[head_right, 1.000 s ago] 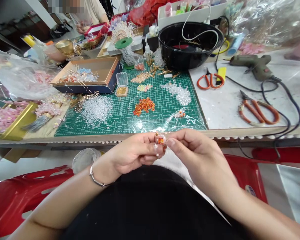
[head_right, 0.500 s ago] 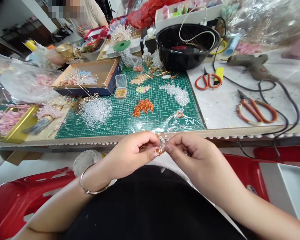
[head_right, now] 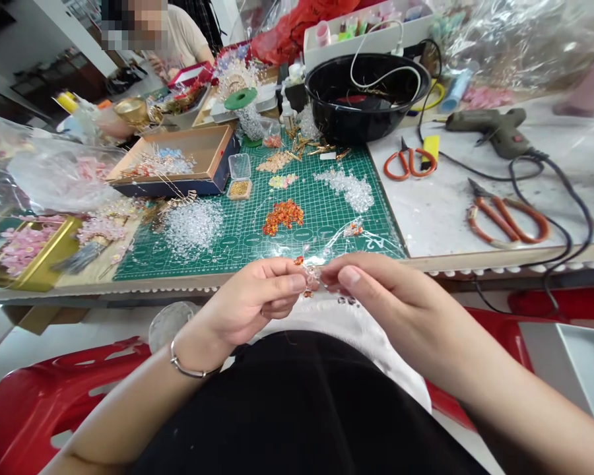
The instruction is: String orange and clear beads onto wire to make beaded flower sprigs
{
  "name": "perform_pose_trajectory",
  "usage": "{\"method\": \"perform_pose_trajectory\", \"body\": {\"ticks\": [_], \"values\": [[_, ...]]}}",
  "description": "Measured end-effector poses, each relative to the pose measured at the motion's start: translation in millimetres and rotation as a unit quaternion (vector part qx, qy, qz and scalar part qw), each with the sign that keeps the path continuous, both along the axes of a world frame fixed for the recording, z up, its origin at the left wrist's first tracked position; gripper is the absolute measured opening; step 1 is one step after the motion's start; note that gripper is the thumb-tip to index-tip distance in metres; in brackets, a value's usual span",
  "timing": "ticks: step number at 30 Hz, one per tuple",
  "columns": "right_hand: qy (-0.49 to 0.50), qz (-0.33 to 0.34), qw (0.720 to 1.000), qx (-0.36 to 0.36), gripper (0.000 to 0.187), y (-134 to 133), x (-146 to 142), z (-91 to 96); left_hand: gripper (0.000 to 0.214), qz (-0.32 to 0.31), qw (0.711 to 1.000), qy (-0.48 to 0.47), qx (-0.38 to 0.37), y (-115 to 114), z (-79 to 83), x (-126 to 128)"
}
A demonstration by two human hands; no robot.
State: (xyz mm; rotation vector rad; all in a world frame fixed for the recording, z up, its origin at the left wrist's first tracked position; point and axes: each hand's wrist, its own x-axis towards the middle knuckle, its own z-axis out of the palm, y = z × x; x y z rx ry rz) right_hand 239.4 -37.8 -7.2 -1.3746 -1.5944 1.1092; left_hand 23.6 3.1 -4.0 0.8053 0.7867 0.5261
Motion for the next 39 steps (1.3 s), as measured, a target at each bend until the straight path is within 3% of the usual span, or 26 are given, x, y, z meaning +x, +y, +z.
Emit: {"method": "perform_pose_trajectory", "body": {"ticks": [3, 6, 11, 15, 19, 21, 24, 28, 33, 37, 39], "values": [[-0.107, -0.024, 0.991, 0.082, 0.023, 1.1, 6.4, 1.0, 0.013, -0.016, 0.999, -0.017, -0.027, -0.4, 0.5, -1.0], [-0.129, 0.04, 0.987, 0.092, 0.022, 4.9, 10.9, 2.2, 0.006, -0.034, 0.999, -0.011, -0.037, -0.8, 4.0, -2.1], [-0.074, 0.169, 0.981, 0.067, 0.028, 14.6, 10.6, -1.4, 0.007, -0.099, 0.994, 0.0, -0.043, 0.2, 8.5, -3.6], [-0.001, 0.21, 0.977, 0.031, 0.019, 18.9, 10.0, -6.0, 0.013, -0.107, 0.993, 0.041, -0.026, 0.1, 8.7, -5.3], [0.027, 0.242, 0.969, -0.034, 0.005, 20.2, 10.0, -7.9, 0.015, -0.127, 0.983, 0.124, 0.049, -0.4, 12.0, -7.9], [0.044, 0.219, 0.971, -0.082, 0.011, 19.9, 9.4, -9.1, 0.014, -0.139, 0.965, 0.183, 0.125, -0.6, 15.9, -9.2], [0.093, 0.153, 0.972, -0.152, 0.024, 18.1, 6.5, -13.6, 0.01, -0.132, 0.906, 0.287, 0.282, -2.1, 21.2, -10.8], [0.223, 0.109, 0.938, -0.242, 0.021, 12.9, -3.6, -21.0, 0.012, -0.103, 0.8, 0.368, 0.463, -6.1, 20.9, -11.6], [0.343, 0.043, 0.876, -0.337, 0.023, 6.6, -20.5, -19.4, 0.022, -0.065, 0.687, 0.406, 0.599, -7.4, 10.5, -12.4], [0.371, 0.006, 0.864, -0.34, 0.024, 4.1, -27.9, -17.5, 0.019, -0.015, 0.573, 0.437, 0.693, -7.5, 7.5, -13.0], [0.388, -0.015, 0.859, -0.334, 0.024, 3.3, -30.4, -18.4, 0.018, 0.011, 0.533, 0.443, 0.72, -9.7, 9.3, -12.2]]}}
